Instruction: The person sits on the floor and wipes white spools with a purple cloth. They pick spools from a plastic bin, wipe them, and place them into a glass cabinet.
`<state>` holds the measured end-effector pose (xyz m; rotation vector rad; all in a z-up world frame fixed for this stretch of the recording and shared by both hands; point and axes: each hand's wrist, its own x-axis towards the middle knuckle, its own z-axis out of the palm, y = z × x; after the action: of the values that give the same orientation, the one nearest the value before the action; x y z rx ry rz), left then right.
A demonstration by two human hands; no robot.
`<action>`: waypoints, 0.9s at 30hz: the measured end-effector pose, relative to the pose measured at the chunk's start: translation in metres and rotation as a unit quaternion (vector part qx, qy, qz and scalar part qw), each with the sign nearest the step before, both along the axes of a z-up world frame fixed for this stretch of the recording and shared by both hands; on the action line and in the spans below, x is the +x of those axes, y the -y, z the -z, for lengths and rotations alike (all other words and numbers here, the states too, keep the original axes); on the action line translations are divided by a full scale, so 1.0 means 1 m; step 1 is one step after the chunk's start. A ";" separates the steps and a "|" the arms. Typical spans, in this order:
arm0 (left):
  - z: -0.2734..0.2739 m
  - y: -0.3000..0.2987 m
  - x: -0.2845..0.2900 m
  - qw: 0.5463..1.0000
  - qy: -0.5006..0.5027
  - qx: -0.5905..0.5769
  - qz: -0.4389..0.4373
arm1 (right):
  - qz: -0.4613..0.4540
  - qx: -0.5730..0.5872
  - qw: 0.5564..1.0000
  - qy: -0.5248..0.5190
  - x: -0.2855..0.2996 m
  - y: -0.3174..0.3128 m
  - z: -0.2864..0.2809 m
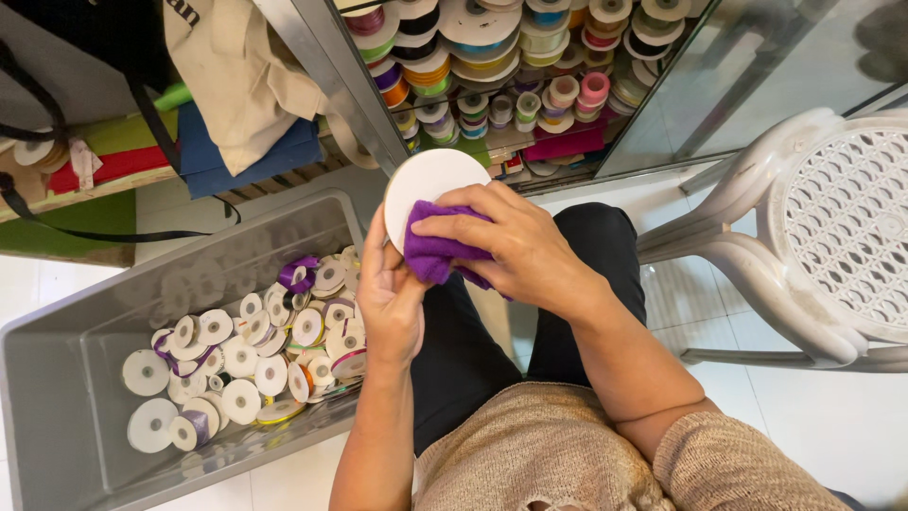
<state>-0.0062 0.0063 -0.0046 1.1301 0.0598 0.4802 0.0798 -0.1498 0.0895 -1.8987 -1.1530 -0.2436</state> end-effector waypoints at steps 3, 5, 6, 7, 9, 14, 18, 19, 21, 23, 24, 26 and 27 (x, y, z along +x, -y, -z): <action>0.001 -0.005 -0.001 1.000 0.011 -0.005 -0.026 | -0.013 -0.020 1.000 -0.009 0.002 0.005 0.003; -0.003 -0.007 -0.002 0.999 0.015 -0.013 -0.034 | -0.017 -0.035 0.999 -0.014 0.004 0.008 0.003; -0.007 -0.006 -0.002 0.999 0.015 -0.014 -0.042 | -0.015 -0.036 0.999 -0.017 0.005 0.010 0.002; -0.010 -0.006 -0.003 0.999 0.015 -0.015 -0.049 | -0.013 -0.036 0.999 -0.021 0.007 0.011 0.000; -0.021 -0.003 -0.005 0.999 0.009 -0.016 -0.049 | -0.004 -0.035 0.999 -0.023 0.011 0.014 -0.001; -0.018 0.002 -0.009 0.999 0.007 -0.017 -0.027 | 0.050 -0.035 0.998 0.006 0.021 0.023 0.007; -0.012 0.009 -0.011 1.000 -0.005 0.002 0.015 | 0.132 -0.013 0.990 0.043 0.028 0.026 0.015; -0.011 0.012 -0.011 1.000 -0.007 0.007 0.027 | 0.151 -0.007 0.987 0.047 0.029 0.027 0.018; -0.008 0.016 -0.010 0.999 -0.008 0.012 0.041 | 0.155 -0.001 0.986 0.055 0.030 0.025 0.020; -0.007 0.020 -0.010 0.998 -0.009 0.017 0.055 | 0.159 0.005 0.985 0.062 0.028 0.022 0.023; -0.009 0.022 -0.009 0.998 -0.012 0.015 0.067 | 0.153 0.013 0.986 0.063 0.027 0.020 0.025; -0.004 0.023 -0.009 0.997 -0.015 0.014 0.081 | 0.148 0.022 0.987 0.062 0.021 0.014 0.025; 0.002 0.023 -0.008 0.997 -0.018 0.010 0.081 | 0.134 0.029 0.988 0.065 0.018 0.011 0.023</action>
<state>-0.0147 -0.0168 -0.0065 1.1529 -0.0046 0.3166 0.0975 -0.1608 0.0667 -2.0080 -0.9593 -0.5498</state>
